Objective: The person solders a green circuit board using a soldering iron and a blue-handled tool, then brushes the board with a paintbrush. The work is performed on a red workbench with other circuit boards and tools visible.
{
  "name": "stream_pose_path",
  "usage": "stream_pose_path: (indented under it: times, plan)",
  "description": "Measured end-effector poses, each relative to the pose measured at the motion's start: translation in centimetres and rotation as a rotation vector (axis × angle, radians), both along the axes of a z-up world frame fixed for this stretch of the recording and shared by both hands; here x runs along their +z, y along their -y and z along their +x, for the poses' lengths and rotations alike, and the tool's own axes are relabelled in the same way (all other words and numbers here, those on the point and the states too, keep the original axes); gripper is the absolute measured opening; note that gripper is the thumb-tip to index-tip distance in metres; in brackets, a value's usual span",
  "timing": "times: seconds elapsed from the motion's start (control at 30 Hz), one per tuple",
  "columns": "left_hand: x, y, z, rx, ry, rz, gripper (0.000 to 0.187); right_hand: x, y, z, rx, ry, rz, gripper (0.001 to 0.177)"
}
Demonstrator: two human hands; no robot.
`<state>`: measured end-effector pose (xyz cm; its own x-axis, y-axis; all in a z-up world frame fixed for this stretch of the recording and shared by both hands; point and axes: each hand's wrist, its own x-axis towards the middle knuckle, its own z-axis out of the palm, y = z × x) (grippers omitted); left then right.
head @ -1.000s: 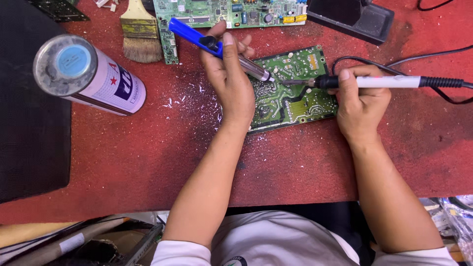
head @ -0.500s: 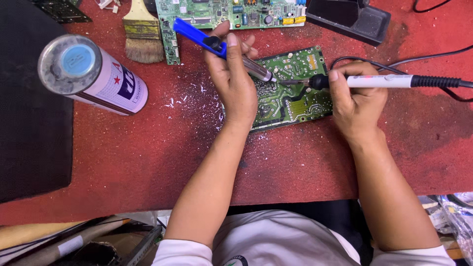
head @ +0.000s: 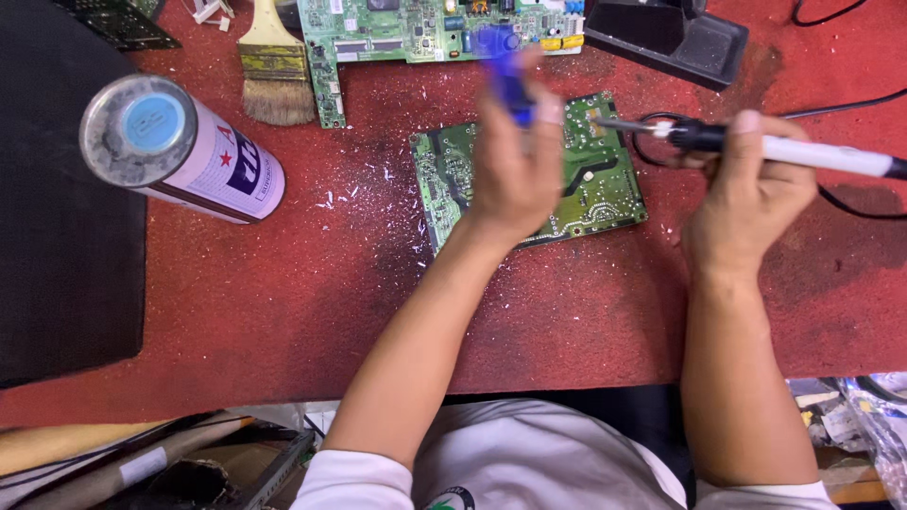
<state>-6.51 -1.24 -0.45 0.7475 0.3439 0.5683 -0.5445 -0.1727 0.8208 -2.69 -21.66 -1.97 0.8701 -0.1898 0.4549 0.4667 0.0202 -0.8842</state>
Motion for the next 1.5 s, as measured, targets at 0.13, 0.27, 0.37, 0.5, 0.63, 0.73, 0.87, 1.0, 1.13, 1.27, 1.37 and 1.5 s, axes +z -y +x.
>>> stream_pose_path:
  times: [0.13,0.27,0.37,0.5,0.63,0.73,0.87,1.0,1.13,1.27,1.37,1.5]
  plan:
    - [-1.4,1.0,3.1,0.003,0.141,0.511,0.044,0.0,0.4,0.1,-0.018,0.041,0.015,0.02]
    - [0.0,0.1,2.7,0.076,-0.048,0.484,0.045,-0.6,0.6,-0.1,-0.093,0.049,-0.152,0.017]
    - [1.8,-2.5,0.5,0.108,-0.062,0.255,0.039,-0.7,0.0,-0.6,-0.058,0.07,-0.224,0.015]
    - [1.0,-6.5,-1.9,0.291,0.091,-0.176,0.064,-1.1,-0.8,-1.5,0.01,0.084,-0.287,0.013]
    - [2.6,-9.6,-2.8,0.3,0.186,-0.106,0.066,-0.8,-1.0,-1.8,0.036,0.081,-0.356,0.01]
    - [2.4,-10.5,-2.7,0.337,0.128,-0.064,0.065,-1.5,-0.9,-0.8,0.113,0.233,-0.243,0.008]
    - [3.4,-10.2,-2.8,0.375,0.13,-0.038,0.067,-1.5,-1.0,-0.8,0.13,0.27,-0.278,0.008]
    - [5.7,-8.5,-4.0,0.357,0.023,-0.222,0.069,-0.5,-1.6,-2.5,0.047,0.179,-0.438,0.01]
    - [5.5,-8.3,-3.4,0.371,0.056,-0.233,0.055,-0.7,-1.3,-2.2,0.02,0.2,-0.455,0.01]
    - [5.1,-7.8,-2.8,0.327,0.222,-0.32,0.033,-0.9,-1.2,-2.1,0.004,0.158,-0.437,0.009]
    - [5.1,-7.2,-2.8,0.321,0.258,-0.39,0.027,-1.1,-1.3,-2.1,0.006,0.139,-0.436,0.01]
    - [5.1,-6.8,-2.9,0.247,0.203,-0.45,0.017,-1.3,-1.4,-2.0,0.016,0.117,-0.43,0.011]
